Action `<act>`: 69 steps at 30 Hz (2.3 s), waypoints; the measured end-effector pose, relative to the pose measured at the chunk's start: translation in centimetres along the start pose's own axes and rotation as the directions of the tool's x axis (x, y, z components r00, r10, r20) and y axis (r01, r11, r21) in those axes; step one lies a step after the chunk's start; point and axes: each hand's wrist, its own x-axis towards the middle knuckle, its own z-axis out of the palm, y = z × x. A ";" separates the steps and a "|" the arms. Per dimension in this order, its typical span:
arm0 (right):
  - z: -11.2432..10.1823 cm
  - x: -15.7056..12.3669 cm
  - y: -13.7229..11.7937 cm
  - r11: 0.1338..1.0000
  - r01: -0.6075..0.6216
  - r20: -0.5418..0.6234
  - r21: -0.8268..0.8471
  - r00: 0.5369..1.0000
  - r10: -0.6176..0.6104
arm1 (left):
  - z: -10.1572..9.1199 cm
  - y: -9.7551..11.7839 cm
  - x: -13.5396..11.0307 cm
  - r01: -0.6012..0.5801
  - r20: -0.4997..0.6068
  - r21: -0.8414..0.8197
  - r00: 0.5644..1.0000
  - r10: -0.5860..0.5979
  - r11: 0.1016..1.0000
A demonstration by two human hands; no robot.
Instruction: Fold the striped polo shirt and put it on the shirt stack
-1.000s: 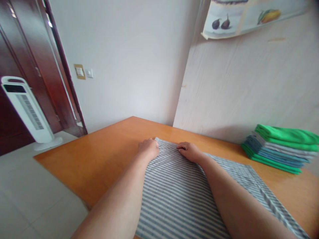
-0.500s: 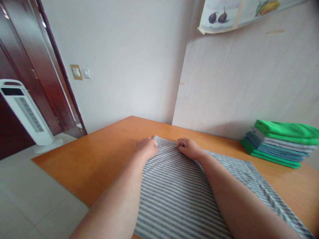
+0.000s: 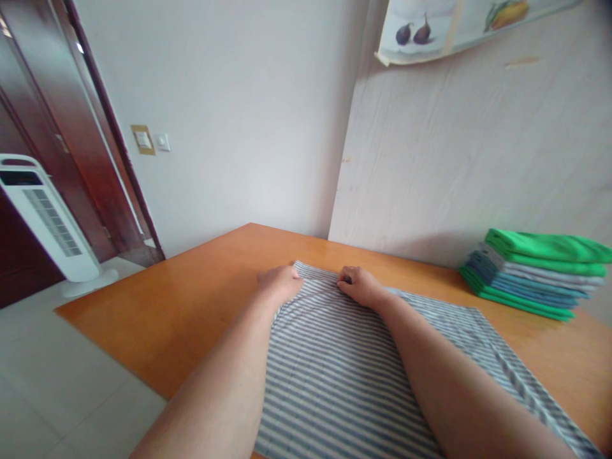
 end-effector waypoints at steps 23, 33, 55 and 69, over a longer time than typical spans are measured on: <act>0.6 -0.1 -0.1 1.000 -0.023 -0.010 -0.015 1.000 0.022 | -0.1 -1.8 1.1 0.144 -0.058 -0.025 0.988 -0.145 0.989; 0.7 -0.1 0.0 1.000 -0.018 -0.003 0.001 1.000 0.018 | 0.0 -1.4 1.1 0.163 -0.057 0.016 0.985 -0.162 0.987; 0.7 0.0 -0.2 0.999 -0.035 -0.013 0.018 0.999 0.035 | 3.8 2.2 -0.9 -0.491 0.057 0.028 0.871 0.489 0.871; 1.1 0.1 0.1 0.995 -0.055 -0.044 0.079 0.997 0.058 | 3.5 3.4 -2.0 -0.514 0.227 0.087 0.844 0.486 0.853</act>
